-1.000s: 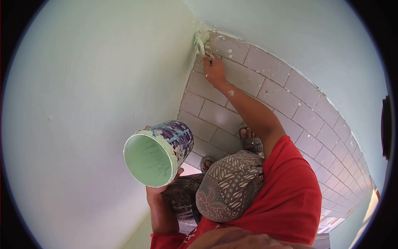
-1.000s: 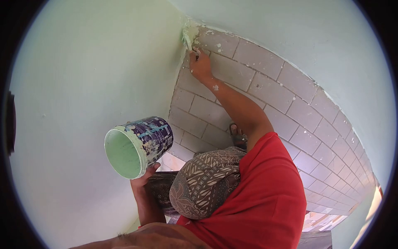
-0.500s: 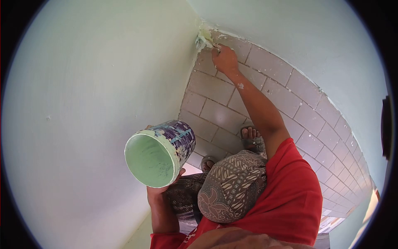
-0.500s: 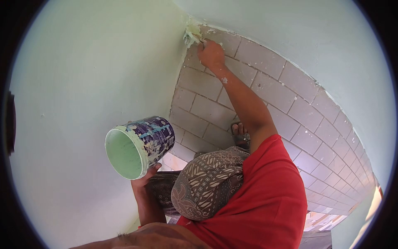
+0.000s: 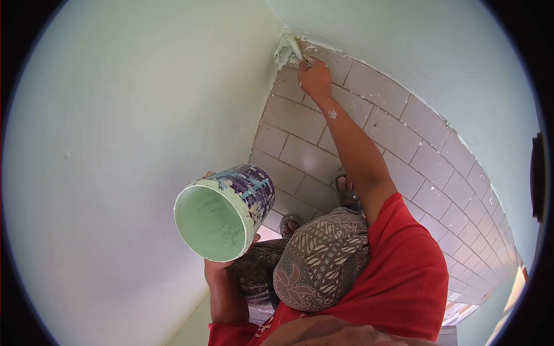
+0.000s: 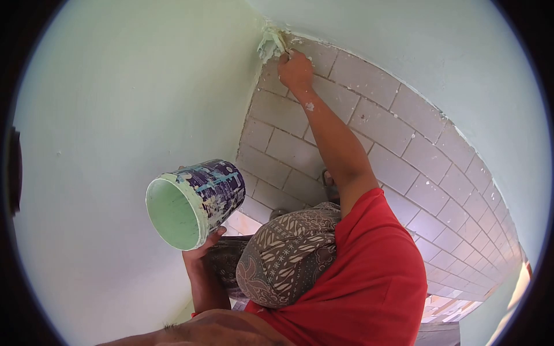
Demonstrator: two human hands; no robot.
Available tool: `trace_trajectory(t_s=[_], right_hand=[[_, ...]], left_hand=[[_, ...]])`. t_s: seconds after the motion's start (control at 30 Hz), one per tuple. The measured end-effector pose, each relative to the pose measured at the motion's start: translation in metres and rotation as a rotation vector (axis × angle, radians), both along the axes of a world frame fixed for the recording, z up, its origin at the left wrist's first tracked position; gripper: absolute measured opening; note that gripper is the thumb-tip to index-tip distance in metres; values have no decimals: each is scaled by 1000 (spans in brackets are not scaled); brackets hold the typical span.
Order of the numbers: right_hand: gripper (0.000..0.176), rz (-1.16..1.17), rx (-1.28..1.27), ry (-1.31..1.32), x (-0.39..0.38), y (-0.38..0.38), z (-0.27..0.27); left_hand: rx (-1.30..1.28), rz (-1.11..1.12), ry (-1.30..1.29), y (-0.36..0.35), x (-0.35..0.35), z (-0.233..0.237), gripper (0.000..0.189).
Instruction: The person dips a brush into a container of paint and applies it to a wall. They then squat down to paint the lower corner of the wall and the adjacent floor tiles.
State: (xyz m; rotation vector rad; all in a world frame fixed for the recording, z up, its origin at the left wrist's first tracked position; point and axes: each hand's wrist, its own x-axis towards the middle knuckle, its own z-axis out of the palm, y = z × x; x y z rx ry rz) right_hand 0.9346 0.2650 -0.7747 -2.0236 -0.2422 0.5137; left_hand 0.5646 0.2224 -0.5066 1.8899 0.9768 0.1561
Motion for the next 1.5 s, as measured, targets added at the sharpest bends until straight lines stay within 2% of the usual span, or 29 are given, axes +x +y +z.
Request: trace_trajectory(t_s=[0.1,0.17,0.3,0.37,0.4,0.43,0.47,0.53,0.57,0.67,0.73,0.87,0.9,0.93,0.97,1.0,1.07,1.1,1.13,1.17,1.2,1.27,1.3,1.33,1.37,1.4,1.43,1.47,1.5], right_hand=[[38,66,-72,-103,3,-4,7],[39,216,-41,-200,0,-11,5],[38,230,-13,-140,-13,-9,8],[37,137,108,-205,-34,-11,-5],[37,138,115,-205,-35,-12,-1],[37,68,223,-28,-34,-15,6],[37,-2,322,153,-34,-19,12],[37,-34,341,114,-20,-14,18],[37,-76,370,61,-12,-9,18],[37,-39,263,-91,-28,14,-2],[36,-30,286,-67,-67,12,-2],[37,160,328,55,-127,-23,-16],[37,230,331,111,-133,-33,-19],[37,248,330,123,-131,-39,-22],[38,142,396,133,-122,-43,-23],[38,34,460,142,-110,-43,-23],[38,-22,515,208,-72,-32,-17],[38,-15,511,208,-61,-20,-22],[38,-19,493,29,-56,-6,-19],[37,-38,467,-125,-53,2,-22],[37,-40,467,-123,-58,5,-21],[36,1,337,-103,-83,8,-22],[36,11,357,-109,-104,8,-25],[36,22,379,-116,-130,5,-29],[36,68,369,-35,-153,-3,-28],[36,113,360,44,-177,-15,-26],[36,153,382,19,-200,-24,-32],[35,194,403,-1,-219,-34,-36],[35,196,402,4,-228,-47,-34]], left_hand=[[55,-17,10,0,-6,-2,76],[79,-40,2,4,-9,-8,76],[-7,-65,23,3,-3,-3,77],[-47,-42,-8,-1,4,4,77],[-134,70,8,-4,7,9,80],[-225,187,22,-7,6,11,82],[-226,197,25,-6,-3,7,82],[173,-92,-24,-3,-30,-2,90],[186,-62,-63,-3,-39,-1,101],[214,-54,-51,-10,-53,9,101],[252,-52,-48,-25,-73,21,100],[310,-22,-17,-42,-125,49,99],[324,-12,-6,49,-95,39,99],[340,1,8,29,-114,49,99],[357,19,24,-51,-152,68,99],[374,34,38,-63,-163,76,98],[399,55,60,-61,-189,95,98],[413,56,63,-15,-177,86,98],[435,65,39,-78,-202,90,98],[452,60,41,-80,-213,87,98],[469,53,46,-77,-206,88,97],[496,42,65,-17,-185,75,97],[512,37,71,-22,-179,73,97],[531,32,76,-59,-186,79,97],[545,26,86,-33,-175,75,97],[561,21,92,-66,-176,74,97],[576,15,98,-61,-162,64,97],[590,8,109,-62,-179,77,97],[605,5,117,-34,-169,70,97]])
